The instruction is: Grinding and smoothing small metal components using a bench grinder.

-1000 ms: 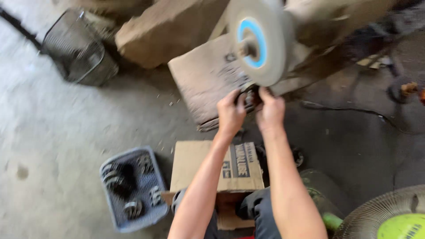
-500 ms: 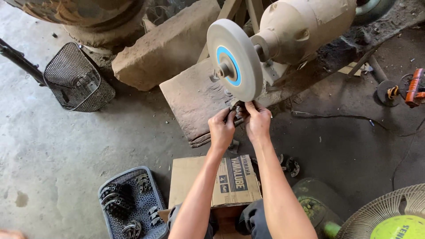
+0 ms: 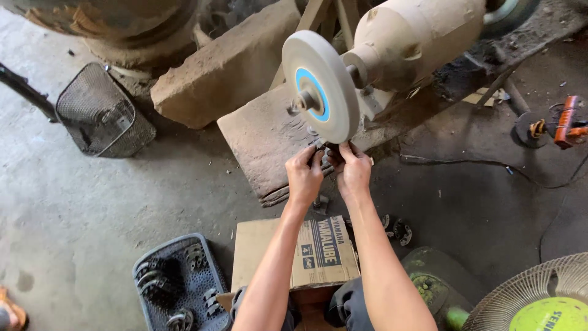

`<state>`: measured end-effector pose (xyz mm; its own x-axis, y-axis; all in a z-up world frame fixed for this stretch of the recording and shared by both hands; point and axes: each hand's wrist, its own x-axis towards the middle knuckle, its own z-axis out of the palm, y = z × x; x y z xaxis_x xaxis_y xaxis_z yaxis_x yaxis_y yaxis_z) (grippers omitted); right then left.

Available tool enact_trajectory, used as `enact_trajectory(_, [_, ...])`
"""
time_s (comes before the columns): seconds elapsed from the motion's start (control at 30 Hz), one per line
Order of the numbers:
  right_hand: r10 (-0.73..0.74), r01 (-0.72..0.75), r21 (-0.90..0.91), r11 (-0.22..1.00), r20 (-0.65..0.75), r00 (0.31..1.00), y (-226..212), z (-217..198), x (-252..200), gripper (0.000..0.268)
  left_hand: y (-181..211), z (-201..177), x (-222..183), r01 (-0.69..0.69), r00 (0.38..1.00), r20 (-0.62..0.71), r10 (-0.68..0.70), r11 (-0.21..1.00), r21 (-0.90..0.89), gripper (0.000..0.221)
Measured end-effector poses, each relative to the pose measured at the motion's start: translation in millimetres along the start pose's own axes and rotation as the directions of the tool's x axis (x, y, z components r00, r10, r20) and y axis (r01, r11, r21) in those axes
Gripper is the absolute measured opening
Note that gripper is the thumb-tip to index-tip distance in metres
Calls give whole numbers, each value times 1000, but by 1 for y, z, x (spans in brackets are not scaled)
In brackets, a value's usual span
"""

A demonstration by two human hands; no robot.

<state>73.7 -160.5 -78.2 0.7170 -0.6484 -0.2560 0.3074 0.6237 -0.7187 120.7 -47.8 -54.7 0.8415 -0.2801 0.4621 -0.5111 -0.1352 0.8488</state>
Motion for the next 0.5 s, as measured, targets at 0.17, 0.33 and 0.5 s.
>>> enact_trajectory(0.17, [-8, 8, 20, 1000, 19, 1000, 6, 1, -1, 24, -6, -2, 0, 72, 997, 12, -73, 996, 48, 9])
enact_trajectory(0.33, [-61, 62, 51, 997, -23, 998, 0, -10, 6, 21, 2, 10, 5, 44, 999, 20, -43, 999, -32, 7])
enact_trajectory(0.5, [-66, 65, 10, 998, 33, 997, 9, 1, 3, 22, 3, -5, -2, 75, 997, 12, -75, 997, -9, 7])
